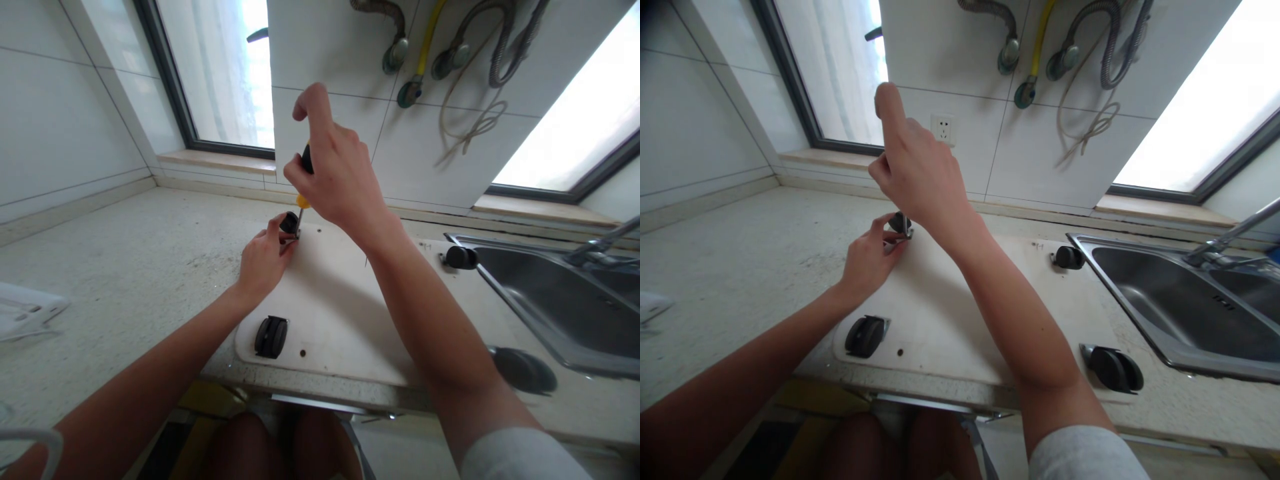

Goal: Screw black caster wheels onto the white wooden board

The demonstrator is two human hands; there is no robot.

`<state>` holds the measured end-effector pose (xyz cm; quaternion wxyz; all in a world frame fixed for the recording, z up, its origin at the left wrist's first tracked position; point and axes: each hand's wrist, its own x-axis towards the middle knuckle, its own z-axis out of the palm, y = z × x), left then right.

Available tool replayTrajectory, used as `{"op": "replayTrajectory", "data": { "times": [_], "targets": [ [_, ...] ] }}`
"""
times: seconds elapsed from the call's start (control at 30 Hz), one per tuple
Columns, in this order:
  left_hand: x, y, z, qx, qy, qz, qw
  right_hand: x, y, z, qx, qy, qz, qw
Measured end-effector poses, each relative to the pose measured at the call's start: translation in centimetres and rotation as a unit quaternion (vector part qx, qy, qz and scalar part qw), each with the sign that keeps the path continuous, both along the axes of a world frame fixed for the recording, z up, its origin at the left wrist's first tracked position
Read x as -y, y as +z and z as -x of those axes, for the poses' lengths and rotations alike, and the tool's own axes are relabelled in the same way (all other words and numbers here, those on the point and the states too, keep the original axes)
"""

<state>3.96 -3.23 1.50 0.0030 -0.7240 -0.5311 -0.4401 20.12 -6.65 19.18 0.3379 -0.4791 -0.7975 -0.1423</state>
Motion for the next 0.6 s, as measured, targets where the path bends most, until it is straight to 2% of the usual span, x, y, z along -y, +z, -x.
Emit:
{"op": "replayTrajectory", "data": {
  "times": [0.2, 0.27, 0.33, 0.4, 0.47, 0.53, 0.6],
  "targets": [
    [0.4, 0.1, -0.2, 0.051, -0.012, -0.051, 0.997, 1.0, 0.3, 0.1, -0.001, 0.004, -0.015, 1.000],
    [0.3, 0.8, -0.2, 0.066, -0.012, -0.043, 0.997, 1.5, 0.7, 0.0, -0.014, -0.009, -0.027, 0.999],
    [-0.3, 2.1, 0.8, 0.078, -0.021, -0.006, 0.997, 2.1, 1.4, -0.4, -0.038, -0.035, -0.066, 0.996],
    [-1.3, 3.8, 3.1, 0.091, -0.031, 0.049, 0.994, 2.6, 2.0, -1.0, -0.060, -0.059, -0.118, 0.989],
    [-2.6, 5.1, 6.9, 0.108, -0.013, 0.100, 0.989, 3.0, 2.5, -1.4, -0.076, -0.071, -0.152, 0.983],
    [-3.9, 5.7, 11.7, 0.112, 0.033, 0.129, 0.985, 3.3, 2.6, -1.6, -0.095, -0.058, -0.172, 0.979],
    [-4.9, 5.4, 16.4, 0.038, 0.116, 0.172, 0.978, 3.3, 2.3, -1.4, -0.112, -0.022, -0.180, 0.977]
  ]
}}
